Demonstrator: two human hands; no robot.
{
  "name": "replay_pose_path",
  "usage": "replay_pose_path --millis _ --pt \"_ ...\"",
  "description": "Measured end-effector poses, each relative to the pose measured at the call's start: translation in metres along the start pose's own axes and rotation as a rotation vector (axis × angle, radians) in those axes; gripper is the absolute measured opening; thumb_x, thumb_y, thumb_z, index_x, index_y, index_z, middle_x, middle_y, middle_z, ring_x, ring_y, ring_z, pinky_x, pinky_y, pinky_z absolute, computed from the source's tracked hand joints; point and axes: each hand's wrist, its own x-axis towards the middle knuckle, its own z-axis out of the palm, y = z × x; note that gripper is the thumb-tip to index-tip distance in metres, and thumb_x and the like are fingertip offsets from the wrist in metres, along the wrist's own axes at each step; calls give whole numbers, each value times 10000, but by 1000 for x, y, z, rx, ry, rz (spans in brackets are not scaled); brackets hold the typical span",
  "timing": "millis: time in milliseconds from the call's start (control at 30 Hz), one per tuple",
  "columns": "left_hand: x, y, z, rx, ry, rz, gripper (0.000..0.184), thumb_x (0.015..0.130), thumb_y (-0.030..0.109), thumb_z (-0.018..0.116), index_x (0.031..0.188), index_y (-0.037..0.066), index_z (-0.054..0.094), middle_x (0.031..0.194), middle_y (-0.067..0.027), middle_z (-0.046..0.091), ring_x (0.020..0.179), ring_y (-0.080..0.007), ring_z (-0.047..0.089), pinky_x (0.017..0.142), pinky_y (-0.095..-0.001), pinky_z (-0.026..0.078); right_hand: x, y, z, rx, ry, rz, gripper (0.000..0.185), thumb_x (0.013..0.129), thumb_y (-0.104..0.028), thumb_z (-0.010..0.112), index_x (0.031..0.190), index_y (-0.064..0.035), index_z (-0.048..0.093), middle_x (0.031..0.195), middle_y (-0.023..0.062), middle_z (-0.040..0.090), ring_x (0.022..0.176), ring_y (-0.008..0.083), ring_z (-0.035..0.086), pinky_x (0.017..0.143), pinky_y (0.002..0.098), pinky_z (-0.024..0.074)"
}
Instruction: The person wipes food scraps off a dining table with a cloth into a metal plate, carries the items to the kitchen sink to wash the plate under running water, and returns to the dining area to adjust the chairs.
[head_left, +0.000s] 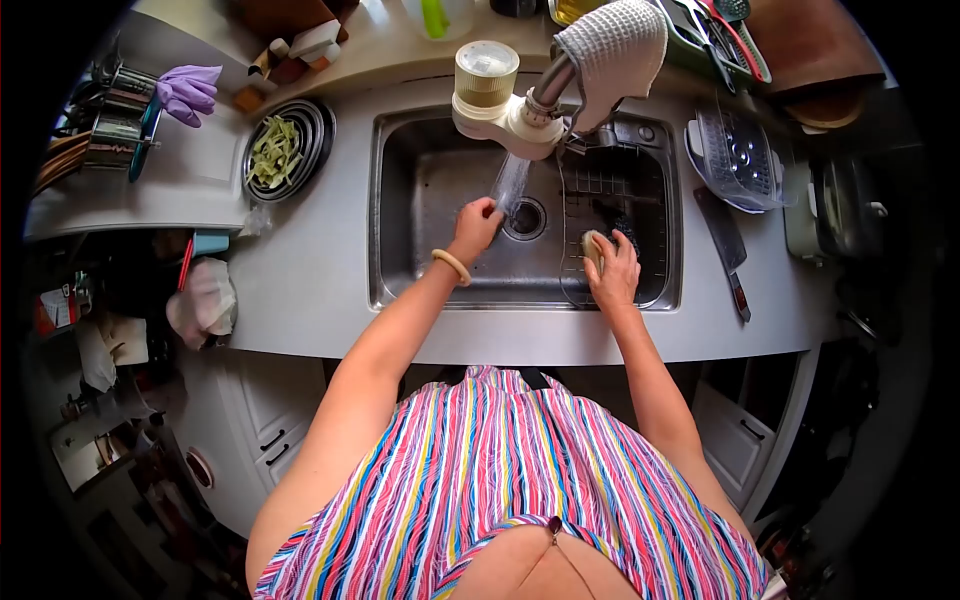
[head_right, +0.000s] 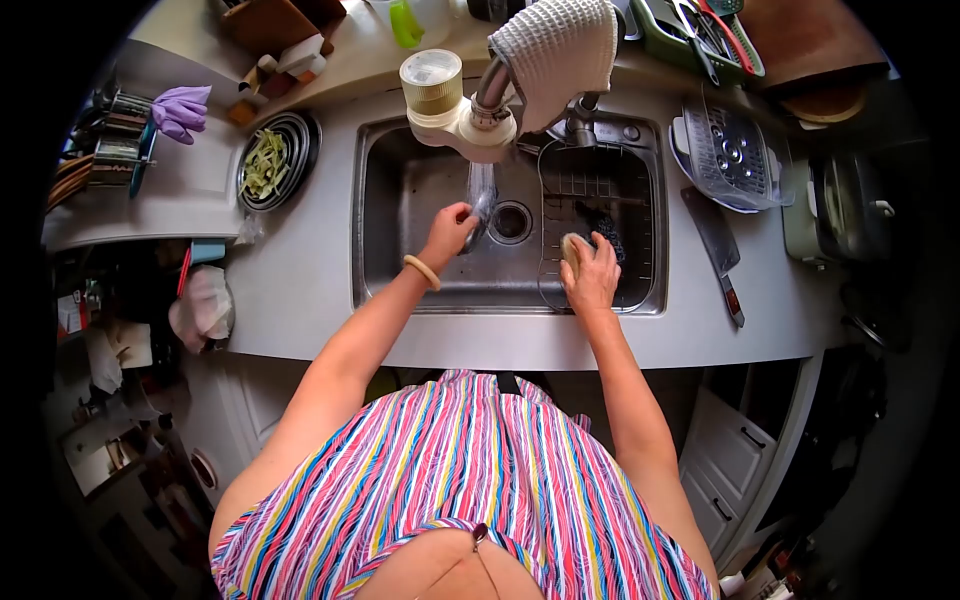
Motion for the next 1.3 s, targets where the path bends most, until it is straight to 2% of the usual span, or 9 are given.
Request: replay_pose_path --millis 100,167,267,400,500,533,667,1033,1300 --pt "-31 4 -11 441 81 360 73 776 121 630 820 63 639 729 -68 631 704 -232 597 776 -375 430 1 5 20 359 -21 50 348 780 -195 661 1103 -87 586 1093 105 589 1013 293 562 819 358 469" --pt "-49 12 -22 545 30 461 79 773 132 637 848 107 636 781 -24 623 763 -224 591 899 -409 372 5 -4 61 1016 -368 442 382 870 -273 612 1118 14 561 914 118 670 747 196 662 619 291 506" --pt "-65 15 -30 732 -46 618 110 779 128 634 886 144 619 825 6 595 755 -190 567 934 -418 353 28 -67 57 1274 -733 785 511 908 -420 524 1181 12 502 950 110 635 777 181 650 549 283 497" --pt "-77 12 -37 735 -9 685 217 784 150 641 997 125 604 956 -5 621 925 -193 574 1006 -456 304 20 -67 148 1368 -703 745 287 900 -210 514 1115 -19 519 890 60 595 708 148 582 583 299 502" --pt "-87 36 -43 695 369 432 387 777 196 658 1125 82 533 1069 -95 593 1012 -268 560 1041 -495 237 18 -71 168 1372 -541 683 240 892 -142 488 1096 -20 519 884 52 595 706 135 559 584 296 496" --pt "-83 31 -44 542 485 352 434 815 186 634 1181 31 460 1128 -163 542 994 -287 571 962 -498 386 21 -73 166 1360 -506 675 234 893 -137 482 1093 -20 521 885 52 597 711 134 559 584 295 495" --pt "-59 -29 -21 -657 263 -391 272 861 145 536 1047 -43 473 945 -190 587 853 -310 593 741 -395 473 34 -75 146 1328 -501 579 285 910 -184 505 1147 -27 527 911 60 609 785 142 578 610 304 512" --pt "-30 -50 10 -681 190 -457 109 891 108 485 947 19 514 839 -53 571 700 -154 584 531 -316 530 178 5 68 474 -36 192 279 885 -236 471 831 -53 674 846 188 641 836 379 606 743 445 479" --pt "-33 -58 29 -1039 -256 -951 182 925 213 490 947 41 546 815 -69 602 574 -142 570 424 -235 410 140 7 27 743 73 232 226 873 -181 492 890 -51 676 853 147 660 821 315 631 740 383 493"
